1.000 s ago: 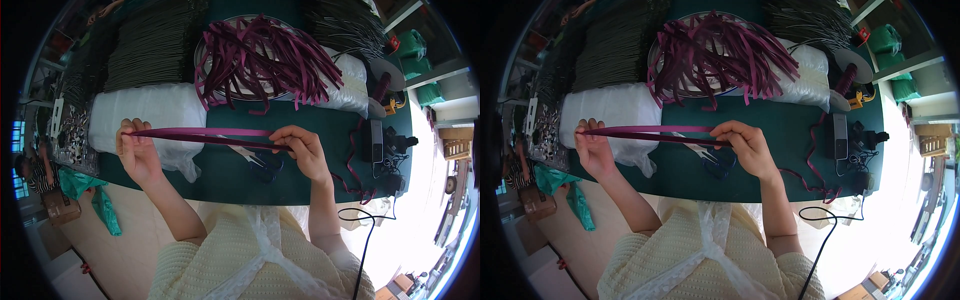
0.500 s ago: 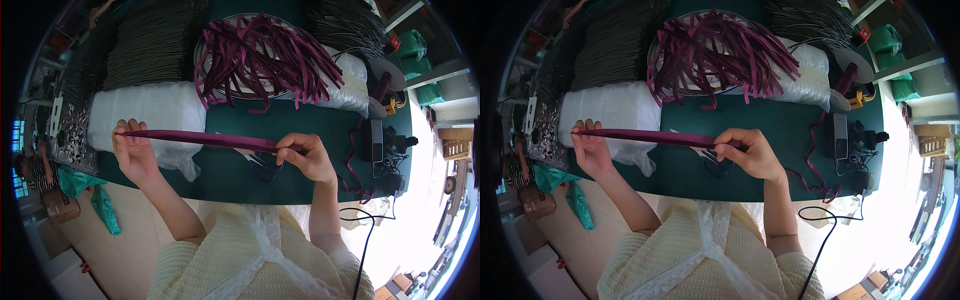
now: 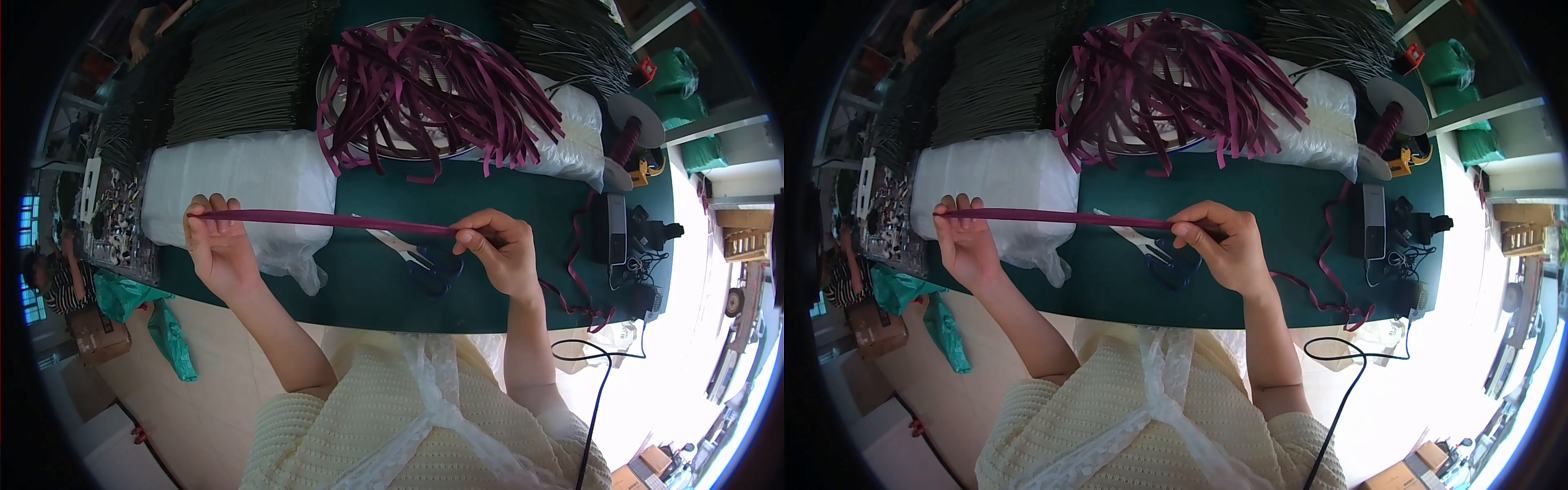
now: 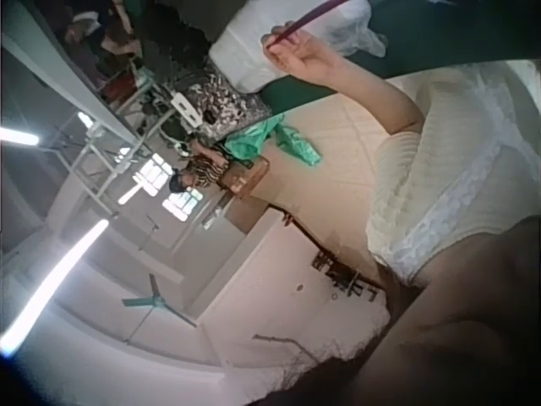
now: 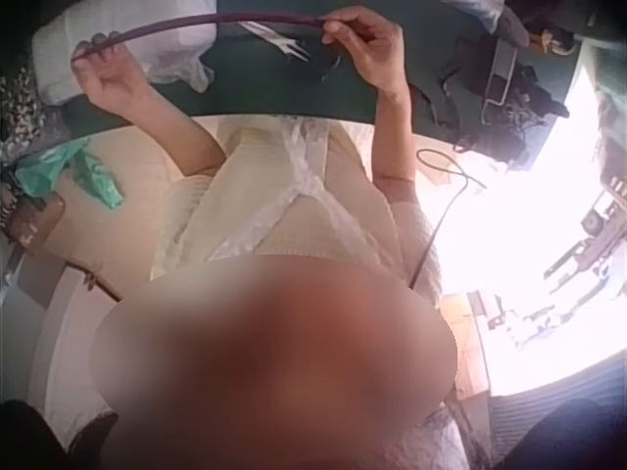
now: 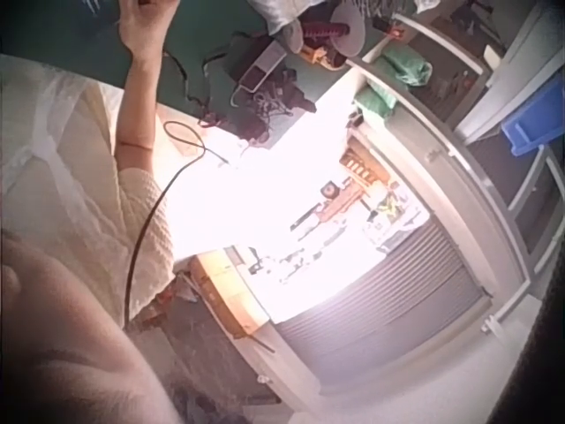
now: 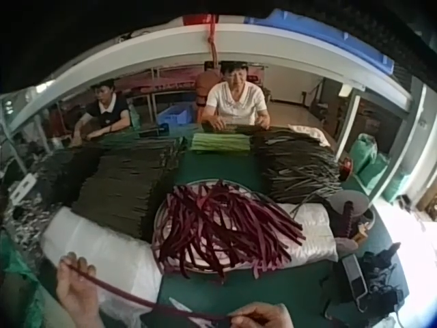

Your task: The person pulls a length of purple ribbon from a spool, cuts it using shears, and folds the ribbon piece by hand. They repeat this process, picking up the spool to pull more ribbon before cutting and folding additional pieces.

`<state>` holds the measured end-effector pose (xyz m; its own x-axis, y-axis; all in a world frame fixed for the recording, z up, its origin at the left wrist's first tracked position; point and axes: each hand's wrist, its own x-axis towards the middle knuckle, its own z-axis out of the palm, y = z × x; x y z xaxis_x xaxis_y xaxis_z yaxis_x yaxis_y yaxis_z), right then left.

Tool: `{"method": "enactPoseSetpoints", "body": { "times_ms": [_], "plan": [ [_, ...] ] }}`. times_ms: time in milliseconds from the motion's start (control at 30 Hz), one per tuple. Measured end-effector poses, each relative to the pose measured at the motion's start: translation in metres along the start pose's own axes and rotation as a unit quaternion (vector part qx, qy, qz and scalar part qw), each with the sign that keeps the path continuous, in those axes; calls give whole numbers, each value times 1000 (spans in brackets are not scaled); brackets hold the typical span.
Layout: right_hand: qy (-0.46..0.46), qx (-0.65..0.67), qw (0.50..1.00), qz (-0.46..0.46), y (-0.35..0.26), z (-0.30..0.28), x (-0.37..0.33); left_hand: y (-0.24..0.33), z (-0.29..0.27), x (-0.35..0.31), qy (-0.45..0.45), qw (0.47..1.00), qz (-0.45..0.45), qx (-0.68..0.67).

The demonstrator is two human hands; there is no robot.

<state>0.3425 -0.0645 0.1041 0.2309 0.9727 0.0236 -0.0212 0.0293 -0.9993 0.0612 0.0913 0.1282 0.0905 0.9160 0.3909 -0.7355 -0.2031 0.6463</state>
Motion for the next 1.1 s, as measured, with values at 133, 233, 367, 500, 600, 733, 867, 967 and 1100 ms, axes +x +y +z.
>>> {"method": "enactPoseSetpoints", "body": {
  "times_ms": [133,233,367,500,600,733,867,967,1100],
  "plan": [
    [33,-16,999,15,1,2,0,0,-1,0,3,1000,-6,-12],
    [36,-68,997,-7,1,0,2,1,-3,0,7,1000,-14,-27],
    [-6,-91,995,-39,-2,-2,3,1,-5,0,19,999,-22,-32],
    [-20,17,999,47,-3,-3,2,2,-6,0,12,998,-30,-58],
    [-13,62,995,77,7,-4,1,3,-4,0,6,997,-37,-72],
    [3,74,990,118,5,1,1,4,-4,-2,6,996,-38,-79],
    [28,125,989,73,10,3,3,6,-6,-1,6,996,-38,-76],
    [11,119,991,54,15,-3,2,7,-5,-2,3,997,-38,-67],
    [-31,6,998,51,5,-3,2,6,-5,-2,10,998,-30,-58]
  ]
}}
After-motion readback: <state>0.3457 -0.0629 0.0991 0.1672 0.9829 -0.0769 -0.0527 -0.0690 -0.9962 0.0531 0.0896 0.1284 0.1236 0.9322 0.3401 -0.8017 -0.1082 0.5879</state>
